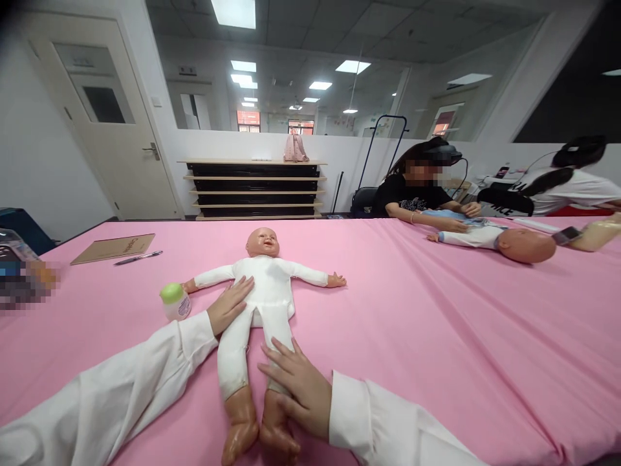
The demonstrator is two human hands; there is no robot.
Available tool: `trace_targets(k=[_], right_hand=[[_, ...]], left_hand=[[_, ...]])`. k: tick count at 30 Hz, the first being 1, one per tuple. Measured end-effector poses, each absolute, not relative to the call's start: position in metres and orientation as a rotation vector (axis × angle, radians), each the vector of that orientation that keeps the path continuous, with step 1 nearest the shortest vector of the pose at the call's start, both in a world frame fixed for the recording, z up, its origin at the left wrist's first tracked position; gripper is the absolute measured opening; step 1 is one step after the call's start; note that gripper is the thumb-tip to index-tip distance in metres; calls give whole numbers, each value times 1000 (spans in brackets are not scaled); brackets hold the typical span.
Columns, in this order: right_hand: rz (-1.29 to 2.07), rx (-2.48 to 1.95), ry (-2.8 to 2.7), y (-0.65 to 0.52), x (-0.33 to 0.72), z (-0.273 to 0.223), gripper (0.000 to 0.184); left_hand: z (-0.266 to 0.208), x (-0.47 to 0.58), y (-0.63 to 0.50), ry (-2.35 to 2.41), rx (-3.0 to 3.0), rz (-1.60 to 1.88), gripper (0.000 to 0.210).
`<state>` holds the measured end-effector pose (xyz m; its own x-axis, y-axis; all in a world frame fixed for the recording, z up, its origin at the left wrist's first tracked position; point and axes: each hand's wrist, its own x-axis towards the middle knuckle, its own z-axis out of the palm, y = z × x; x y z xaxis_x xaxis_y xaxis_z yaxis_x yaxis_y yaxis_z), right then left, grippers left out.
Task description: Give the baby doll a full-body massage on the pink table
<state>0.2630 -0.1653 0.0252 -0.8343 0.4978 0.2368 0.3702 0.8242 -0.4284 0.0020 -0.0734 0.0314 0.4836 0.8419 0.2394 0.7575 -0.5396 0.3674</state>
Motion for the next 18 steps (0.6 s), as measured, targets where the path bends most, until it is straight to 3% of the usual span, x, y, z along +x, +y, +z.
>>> trace_targets(k=[9, 18], right_hand=[[479, -636, -2680, -128, 258, 25, 56], [488, -588, -2635, -65, 226, 48, 40]], left_hand=[[16, -3, -110, 1140, 2624, 621, 53], [10, -4, -182, 994, 2625, 622, 48]])
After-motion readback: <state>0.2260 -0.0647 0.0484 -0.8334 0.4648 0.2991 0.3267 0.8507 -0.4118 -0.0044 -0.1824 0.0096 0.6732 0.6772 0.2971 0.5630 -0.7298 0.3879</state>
